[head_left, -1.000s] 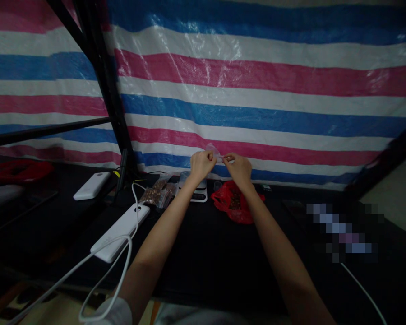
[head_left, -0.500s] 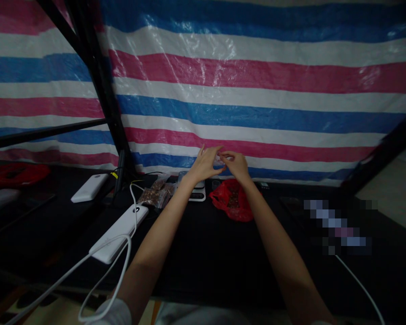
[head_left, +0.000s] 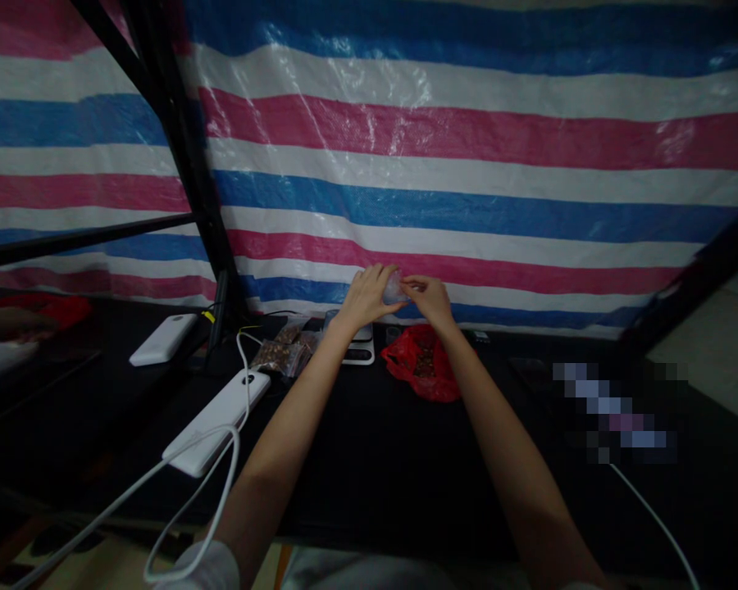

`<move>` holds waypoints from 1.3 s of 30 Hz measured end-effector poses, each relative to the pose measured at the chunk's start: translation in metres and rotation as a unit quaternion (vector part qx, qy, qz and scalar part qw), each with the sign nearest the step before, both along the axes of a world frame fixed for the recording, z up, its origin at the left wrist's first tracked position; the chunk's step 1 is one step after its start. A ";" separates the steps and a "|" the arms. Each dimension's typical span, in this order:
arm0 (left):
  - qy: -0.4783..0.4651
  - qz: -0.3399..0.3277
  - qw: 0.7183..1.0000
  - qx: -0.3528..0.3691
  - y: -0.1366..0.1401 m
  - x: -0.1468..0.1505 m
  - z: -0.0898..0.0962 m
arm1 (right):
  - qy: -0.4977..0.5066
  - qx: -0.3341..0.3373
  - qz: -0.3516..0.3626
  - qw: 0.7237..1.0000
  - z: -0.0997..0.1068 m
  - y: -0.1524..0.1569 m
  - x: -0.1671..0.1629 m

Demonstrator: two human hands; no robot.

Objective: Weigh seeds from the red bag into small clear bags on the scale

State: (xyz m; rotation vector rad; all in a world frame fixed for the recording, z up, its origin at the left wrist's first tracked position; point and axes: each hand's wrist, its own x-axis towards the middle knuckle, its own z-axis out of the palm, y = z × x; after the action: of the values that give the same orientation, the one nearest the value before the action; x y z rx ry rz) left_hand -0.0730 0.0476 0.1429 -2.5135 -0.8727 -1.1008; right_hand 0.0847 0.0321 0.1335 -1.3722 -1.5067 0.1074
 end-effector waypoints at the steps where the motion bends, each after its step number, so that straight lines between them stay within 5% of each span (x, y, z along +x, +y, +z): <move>1: 0.006 0.011 1.000 0.005 -0.001 0.000 0.001 | -0.001 0.003 -0.001 1.000 0.000 0.001 0.000; 7: 0.017 0.034 0.999 0.022 -0.003 0.001 0.001 | -0.001 -0.015 0.014 1.000 -0.001 0.000 0.000; 14: 0.009 0.015 1.000 -0.003 0.005 -0.001 -0.002 | -0.150 0.092 -0.119 0.977 0.017 -0.029 -0.018; 18: 0.001 0.014 0.999 -0.033 0.020 -0.009 -0.014 | -0.183 0.038 -0.101 0.977 0.018 -0.028 -0.001; 22: 0.047 0.050 0.992 -0.105 0.044 -0.026 -0.046 | -0.251 -0.073 -0.010 0.965 -0.011 -0.016 0.026; 27: 0.102 0.087 0.968 -0.212 0.064 -0.049 -0.089 | -0.323 -0.238 0.029 0.916 -0.063 -0.005 0.030; 33: 0.016 0.065 0.987 -0.143 0.055 -0.054 -0.091 | -0.295 -0.217 0.039 0.930 -0.090 -0.001 0.017; 39: -0.123 0.074 0.985 -0.097 0.000 -0.017 -0.083 | -0.243 -0.193 0.020 0.950 -0.105 0.002 0.004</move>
State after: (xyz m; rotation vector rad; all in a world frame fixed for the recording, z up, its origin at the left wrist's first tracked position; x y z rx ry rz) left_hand -0.0900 0.0476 0.0604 -2.4456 -1.2668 -1.3557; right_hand 0.0883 0.0336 0.0284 -1.7696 -1.9992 0.0960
